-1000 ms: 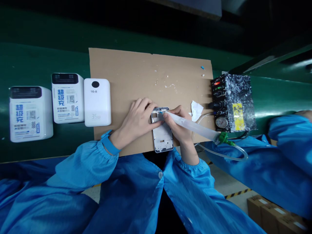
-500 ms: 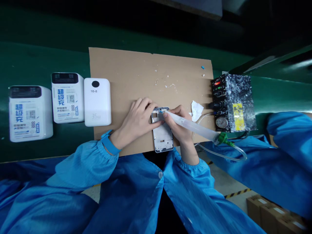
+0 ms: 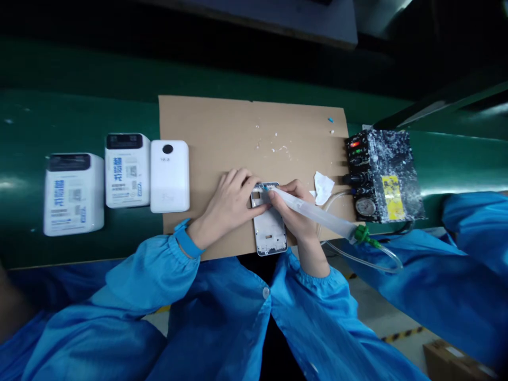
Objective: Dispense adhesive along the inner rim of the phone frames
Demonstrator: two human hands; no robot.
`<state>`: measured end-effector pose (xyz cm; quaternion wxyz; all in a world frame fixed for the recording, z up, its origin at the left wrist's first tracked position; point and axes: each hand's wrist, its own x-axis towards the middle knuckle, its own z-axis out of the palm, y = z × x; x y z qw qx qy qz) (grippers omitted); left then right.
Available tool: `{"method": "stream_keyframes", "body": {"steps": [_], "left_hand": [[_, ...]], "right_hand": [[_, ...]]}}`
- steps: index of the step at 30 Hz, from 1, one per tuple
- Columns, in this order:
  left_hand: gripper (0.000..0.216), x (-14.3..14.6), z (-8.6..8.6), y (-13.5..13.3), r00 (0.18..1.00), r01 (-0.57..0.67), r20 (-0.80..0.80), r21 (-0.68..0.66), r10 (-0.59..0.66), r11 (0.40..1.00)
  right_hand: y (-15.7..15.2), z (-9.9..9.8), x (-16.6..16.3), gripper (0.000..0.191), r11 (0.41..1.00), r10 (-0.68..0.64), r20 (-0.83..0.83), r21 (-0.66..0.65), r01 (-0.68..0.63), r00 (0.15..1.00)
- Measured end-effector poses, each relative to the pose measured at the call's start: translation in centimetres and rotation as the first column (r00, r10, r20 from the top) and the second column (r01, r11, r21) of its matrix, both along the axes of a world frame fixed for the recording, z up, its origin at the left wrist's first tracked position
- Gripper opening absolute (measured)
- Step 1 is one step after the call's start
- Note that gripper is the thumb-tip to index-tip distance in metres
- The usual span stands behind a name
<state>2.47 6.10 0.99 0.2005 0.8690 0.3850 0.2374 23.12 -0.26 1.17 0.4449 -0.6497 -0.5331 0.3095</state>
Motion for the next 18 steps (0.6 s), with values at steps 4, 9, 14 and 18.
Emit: {"method": "stream_keyframes", "body": {"steps": [4, 9, 14, 18], "left_hand": [[0.044, 0.15, -0.37, 0.04, 1.000, -0.002, -0.005, -0.002, 0.002, 1.000], [0.046, 0.27, -0.32, 0.16, 1.000, -0.006, -0.005, -0.032, 0.006, 0.999], [0.044, 0.21, -0.07, 0.24, 1.000, -0.006, -0.003, -0.086, 0.006, 0.996], [0.046, 0.19, -0.11, 0.39, 1.000, -0.010, -0.001, -0.115, 0.010, 0.993]], "right_hand": [[0.12, 0.11, 0.07, 0.032, 1.000, -0.006, 0.003, -0.017, 0.006, 1.000], [0.25, 0.05, 0.25, 0.033, 0.999, 0.000, 0.009, -0.039, 0.000, 1.000], [0.40, -0.21, 0.47, 0.035, 0.999, 0.005, 0.028, -0.046, -0.004, 1.000], [0.61, -0.26, 0.38, 0.035, 0.999, 0.011, 0.015, -0.051, -0.011, 1.000]]}}
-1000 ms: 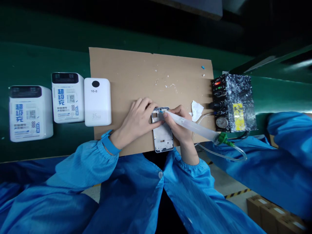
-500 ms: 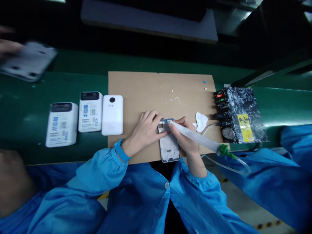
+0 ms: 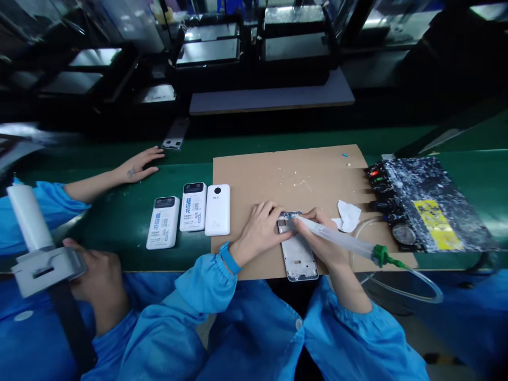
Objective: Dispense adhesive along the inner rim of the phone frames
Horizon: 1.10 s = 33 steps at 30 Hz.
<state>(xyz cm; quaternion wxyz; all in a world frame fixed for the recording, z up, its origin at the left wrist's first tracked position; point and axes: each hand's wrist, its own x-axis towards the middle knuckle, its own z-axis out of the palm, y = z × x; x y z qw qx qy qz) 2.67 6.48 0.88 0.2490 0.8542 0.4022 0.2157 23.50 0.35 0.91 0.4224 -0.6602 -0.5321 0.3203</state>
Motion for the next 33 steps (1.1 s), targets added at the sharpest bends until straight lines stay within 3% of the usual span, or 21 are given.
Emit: {"method": "stream_keyframes", "body": {"steps": [12, 17, 21, 24, 26, 29, 31, 33], "left_hand": [[0.048, -0.2, 0.0, 0.3, 1.000, -0.005, -0.027, 0.002, 0.005, 1.000], [0.050, -0.2, 0.1, 0.3, 0.999, -0.002, -0.037, -0.007, 0.002, 1.000], [0.054, -0.2, 0.2, 1.0, 0.998, 0.023, -0.056, 0.000, -0.023, 1.000], [0.070, 0.4, 1.4, 3.1, 0.976, 0.057, -0.212, 0.045, -0.046, 0.997], [0.081, 0.9, 2.7, 5.1, 0.942, 0.022, -0.336, 0.070, 0.003, 0.997], [0.080, 1.5, 3.9, 7.7, 0.930, -0.090, -0.349, 0.083, 0.113, 0.993], [0.075, 1.8, 4.0, 8.1, 0.930, -0.149, -0.324, 0.100, 0.174, 0.984], [0.071, 1.8, 3.8, 6.6, 0.934, -0.200, -0.271, 0.138, 0.232, 0.970]], "right_hand": [[0.5, 0.3, -0.2, 0.035, 0.999, 0.025, -0.006, -0.021, -0.025, 1.000], [0.8, -0.5, -0.2, 0.037, 0.998, 0.003, -0.063, 0.063, 0.001, 0.998], [0.9, -1.3, 0.1, 0.041, 0.981, -0.066, -0.117, 0.172, 0.085, 0.991], [1.2, -1.5, 0.3, 0.037, 0.961, -0.171, -0.184, 0.185, 0.205, 0.968], [1.3, -1.3, 0.2, 0.038, 0.944, -0.216, -0.225, 0.200, 0.262, 0.950], [1.1, -0.8, -0.3, 0.047, 0.923, -0.245, -0.262, 0.233, 0.307, 0.933], [0.7, -0.3, -0.6, 0.051, 0.909, -0.288, -0.293, 0.216, 0.356, 0.912], [0.3, 0.2, -0.8, 0.052, 0.892, -0.330, -0.315, 0.206, 0.403, 0.890]]}}
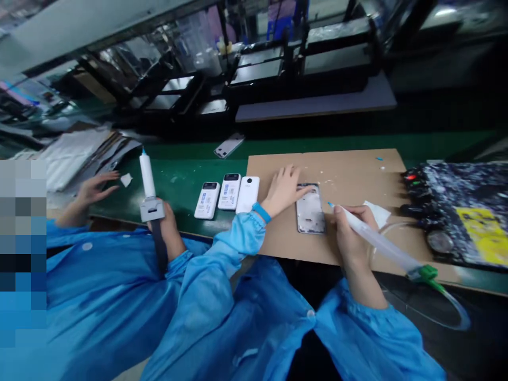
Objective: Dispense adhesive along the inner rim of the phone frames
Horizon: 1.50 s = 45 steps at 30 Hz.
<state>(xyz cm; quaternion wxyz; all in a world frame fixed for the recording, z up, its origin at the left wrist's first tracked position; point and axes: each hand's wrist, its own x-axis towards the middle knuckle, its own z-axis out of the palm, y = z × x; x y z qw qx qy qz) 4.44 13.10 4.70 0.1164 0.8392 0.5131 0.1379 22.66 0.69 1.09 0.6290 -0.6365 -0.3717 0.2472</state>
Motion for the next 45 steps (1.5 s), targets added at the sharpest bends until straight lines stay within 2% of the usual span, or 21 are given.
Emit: {"method": "stream_keyframes", "body": {"steps": [2, 5, 7, 10, 12, 14, 16, 18, 19, 21, 24, 27, 30, 32, 33, 36, 38, 43, 45], "left_hand": [[0.064, -0.5, 0.0, -2.9, 0.998, -0.007, 0.063, 0.041, 0.005, 0.999], [0.048, -2.2, 0.4, -7.7, 0.988, 0.051, 0.142, 0.044, -0.057, 0.998], [0.039, -3.2, 1.0, -9.8, 0.971, 0.080, 0.230, -0.034, -0.070, 0.996], [0.047, -3.8, 2.1, -10.9, 0.894, 0.119, 0.447, -0.275, 0.018, 0.954], [0.059, -3.7, 2.6, -10.6, 0.816, 0.176, 0.568, -0.418, 0.105, 0.891], [0.070, -3.6, 2.9, -10.2, 0.722, 0.278, 0.662, -0.547, 0.203, 0.790], [0.079, -3.3, 3.1, -10.0, 0.620, 0.417, 0.712, -0.655, 0.330, 0.630], [0.082, -3.0, 3.3, -10.0, 0.511, 0.553, 0.719, -0.695, 0.472, 0.459], [0.083, -2.8, 3.3, -10.1, 0.474, 0.593, 0.710, -0.695, 0.520, 0.407], [0.086, -2.5, 3.5, -10.2, 0.435, 0.613, 0.675, -0.707, 0.596, 0.353], [0.091, -2.1, 3.8, -10.3, 0.452, 0.568, 0.599, -0.765, 0.661, 0.304], [0.093, -2.0, 3.8, -10.3, 0.459, 0.571, 0.579, -0.774, 0.674, 0.275], [0.091, -2.1, 3.4, -10.2, 0.465, 0.592, 0.607, -0.754, 0.645, 0.284], [0.087, -2.3, 3.1, -10.1, 0.488, 0.598, 0.649, -0.736, 0.584, 0.318], [0.086, -2.5, 3.0, -9.9, 0.508, 0.584, 0.675, -0.726, 0.535, 0.362], [0.079, -3.5, 2.9, -9.3, 0.617, 0.402, 0.699, -0.674, 0.361, 0.619], [0.075, -4.5, 2.9, -9.0, 0.683, 0.274, 0.666, -0.614, 0.299, 0.740], [0.065, -6.8, 3.2, -8.7, 0.820, 0.135, 0.535, -0.527, 0.204, 0.839], [0.059, -7.0, 3.2, -8.9, 0.882, 0.088, 0.438, -0.512, 0.172, 0.854]], "right_hand": [[-0.2, 0.4, -0.1, 0.051, 0.999, -0.032, -0.019, 0.021, 0.032, 0.999], [-0.2, 0.8, -0.1, 0.050, 0.996, -0.050, -0.063, 0.066, 0.055, 0.997], [-0.2, 0.8, -0.1, 0.050, 0.994, -0.056, -0.089, 0.085, 0.064, 0.994], [-0.2, 0.5, 0.0, 0.051, 0.992, -0.070, -0.108, 0.101, 0.081, 0.992], [-0.2, 0.3, 0.0, 0.051, 0.991, -0.075, -0.119, 0.103, 0.087, 0.990], [-0.2, 0.2, 0.1, 0.051, 0.991, -0.074, -0.128, 0.098, 0.087, 0.989], [-0.2, 0.1, 0.2, 0.050, 0.992, -0.068, -0.129, 0.096, 0.080, 0.989], [-0.2, -0.1, 0.3, 0.049, 0.992, -0.059, -0.124, 0.105, 0.072, 0.991], [-0.3, -0.2, 0.3, 0.048, 0.991, -0.057, -0.125, 0.110, 0.071, 0.991], [-0.3, -0.6, 0.4, 0.047, 0.991, -0.054, -0.133, 0.112, 0.069, 0.990], [-0.4, -1.1, 0.5, 0.046, 0.989, -0.064, -0.144, 0.120, 0.081, 0.988], [-0.3, -1.4, 0.6, 0.046, 0.987, -0.053, -0.149, 0.143, 0.075, 0.987], [-0.3, -1.4, 0.7, 0.046, 0.986, -0.040, -0.155, 0.153, 0.064, 0.987], [-0.3, -1.4, 0.6, 0.047, 0.986, -0.048, -0.147, 0.149, 0.070, 0.988], [-0.3, -1.3, 0.6, 0.047, 0.988, -0.052, -0.140, 0.141, 0.071, 0.989], [-0.3, -1.2, 0.6, 0.047, 0.991, -0.065, -0.140, 0.109, 0.081, 0.988], [-0.3, -1.1, 0.5, 0.048, 0.991, -0.062, -0.158, 0.105, 0.080, 0.985], [-0.5, -0.9, 0.5, 0.047, 0.989, -0.059, -0.179, 0.123, 0.082, 0.982], [-0.6, -0.9, 0.5, 0.045, 0.987, -0.052, -0.180, 0.138, 0.077, 0.982]]}}
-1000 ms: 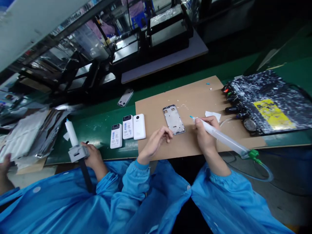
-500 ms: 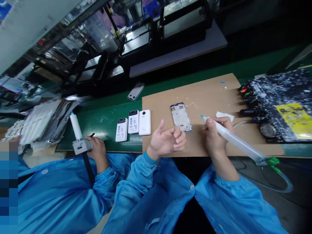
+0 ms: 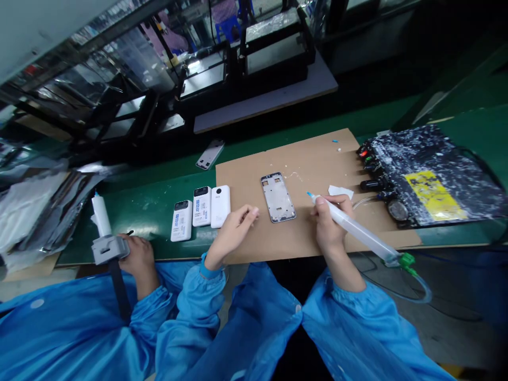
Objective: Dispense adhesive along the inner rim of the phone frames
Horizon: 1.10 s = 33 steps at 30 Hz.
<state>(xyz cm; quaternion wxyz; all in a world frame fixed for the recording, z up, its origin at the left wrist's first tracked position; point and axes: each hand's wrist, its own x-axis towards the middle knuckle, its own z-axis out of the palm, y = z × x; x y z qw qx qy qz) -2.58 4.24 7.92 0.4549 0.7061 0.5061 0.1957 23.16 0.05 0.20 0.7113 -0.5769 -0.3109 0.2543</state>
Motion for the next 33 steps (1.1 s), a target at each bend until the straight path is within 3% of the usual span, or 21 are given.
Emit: {"method": "stream_keyframes", "body": {"steps": [6, 15, 24, 27, 30, 31, 33], "left_hand": [[0.055, 1.3, -0.2, -0.9, 0.968, 0.058, -0.245, 0.031, -0.049, 0.998], [0.050, 1.4, -0.4, -1.9, 0.957, 0.093, -0.276, -0.012, -0.092, 0.996], [0.060, 0.1, -0.4, -3.7, 0.984, 0.170, -0.005, -0.228, -0.176, 0.959], [0.075, -0.1, -1.2, -4.5, 0.953, 0.218, 0.289, -0.453, -0.089, 0.865], [0.087, 0.5, -2.2, -6.6, 0.844, 0.328, 0.533, -0.606, 0.064, 0.725], [0.090, 0.8, -2.6, -7.7, 0.833, 0.340, 0.548, -0.618, 0.079, 0.709], [0.095, 1.3, -3.2, -10.3, 0.863, 0.301, 0.501, -0.614, 0.066, 0.730]], "right_hand": [[-0.1, -0.3, 0.0, 0.043, 1.000, 0.003, 0.009, -0.002, -0.003, 1.000], [-0.1, -0.4, 0.1, 0.038, 0.999, 0.000, 0.008, 0.044, 0.000, 1.000], [0.0, -0.6, 0.2, 0.040, 0.998, -0.007, 0.007, 0.056, 0.006, 1.000], [0.0, -0.8, 0.3, 0.041, 0.998, -0.011, 0.017, 0.055, 0.010, 1.000], [0.0, -0.7, 0.3, 0.042, 0.998, -0.019, 0.034, 0.054, 0.017, 0.999], [-0.1, -0.7, 0.4, 0.043, 0.998, -0.025, 0.036, 0.052, 0.023, 0.999], [0.0, -0.6, 0.3, 0.045, 0.998, -0.041, 0.036, 0.055, 0.039, 0.998]]}}
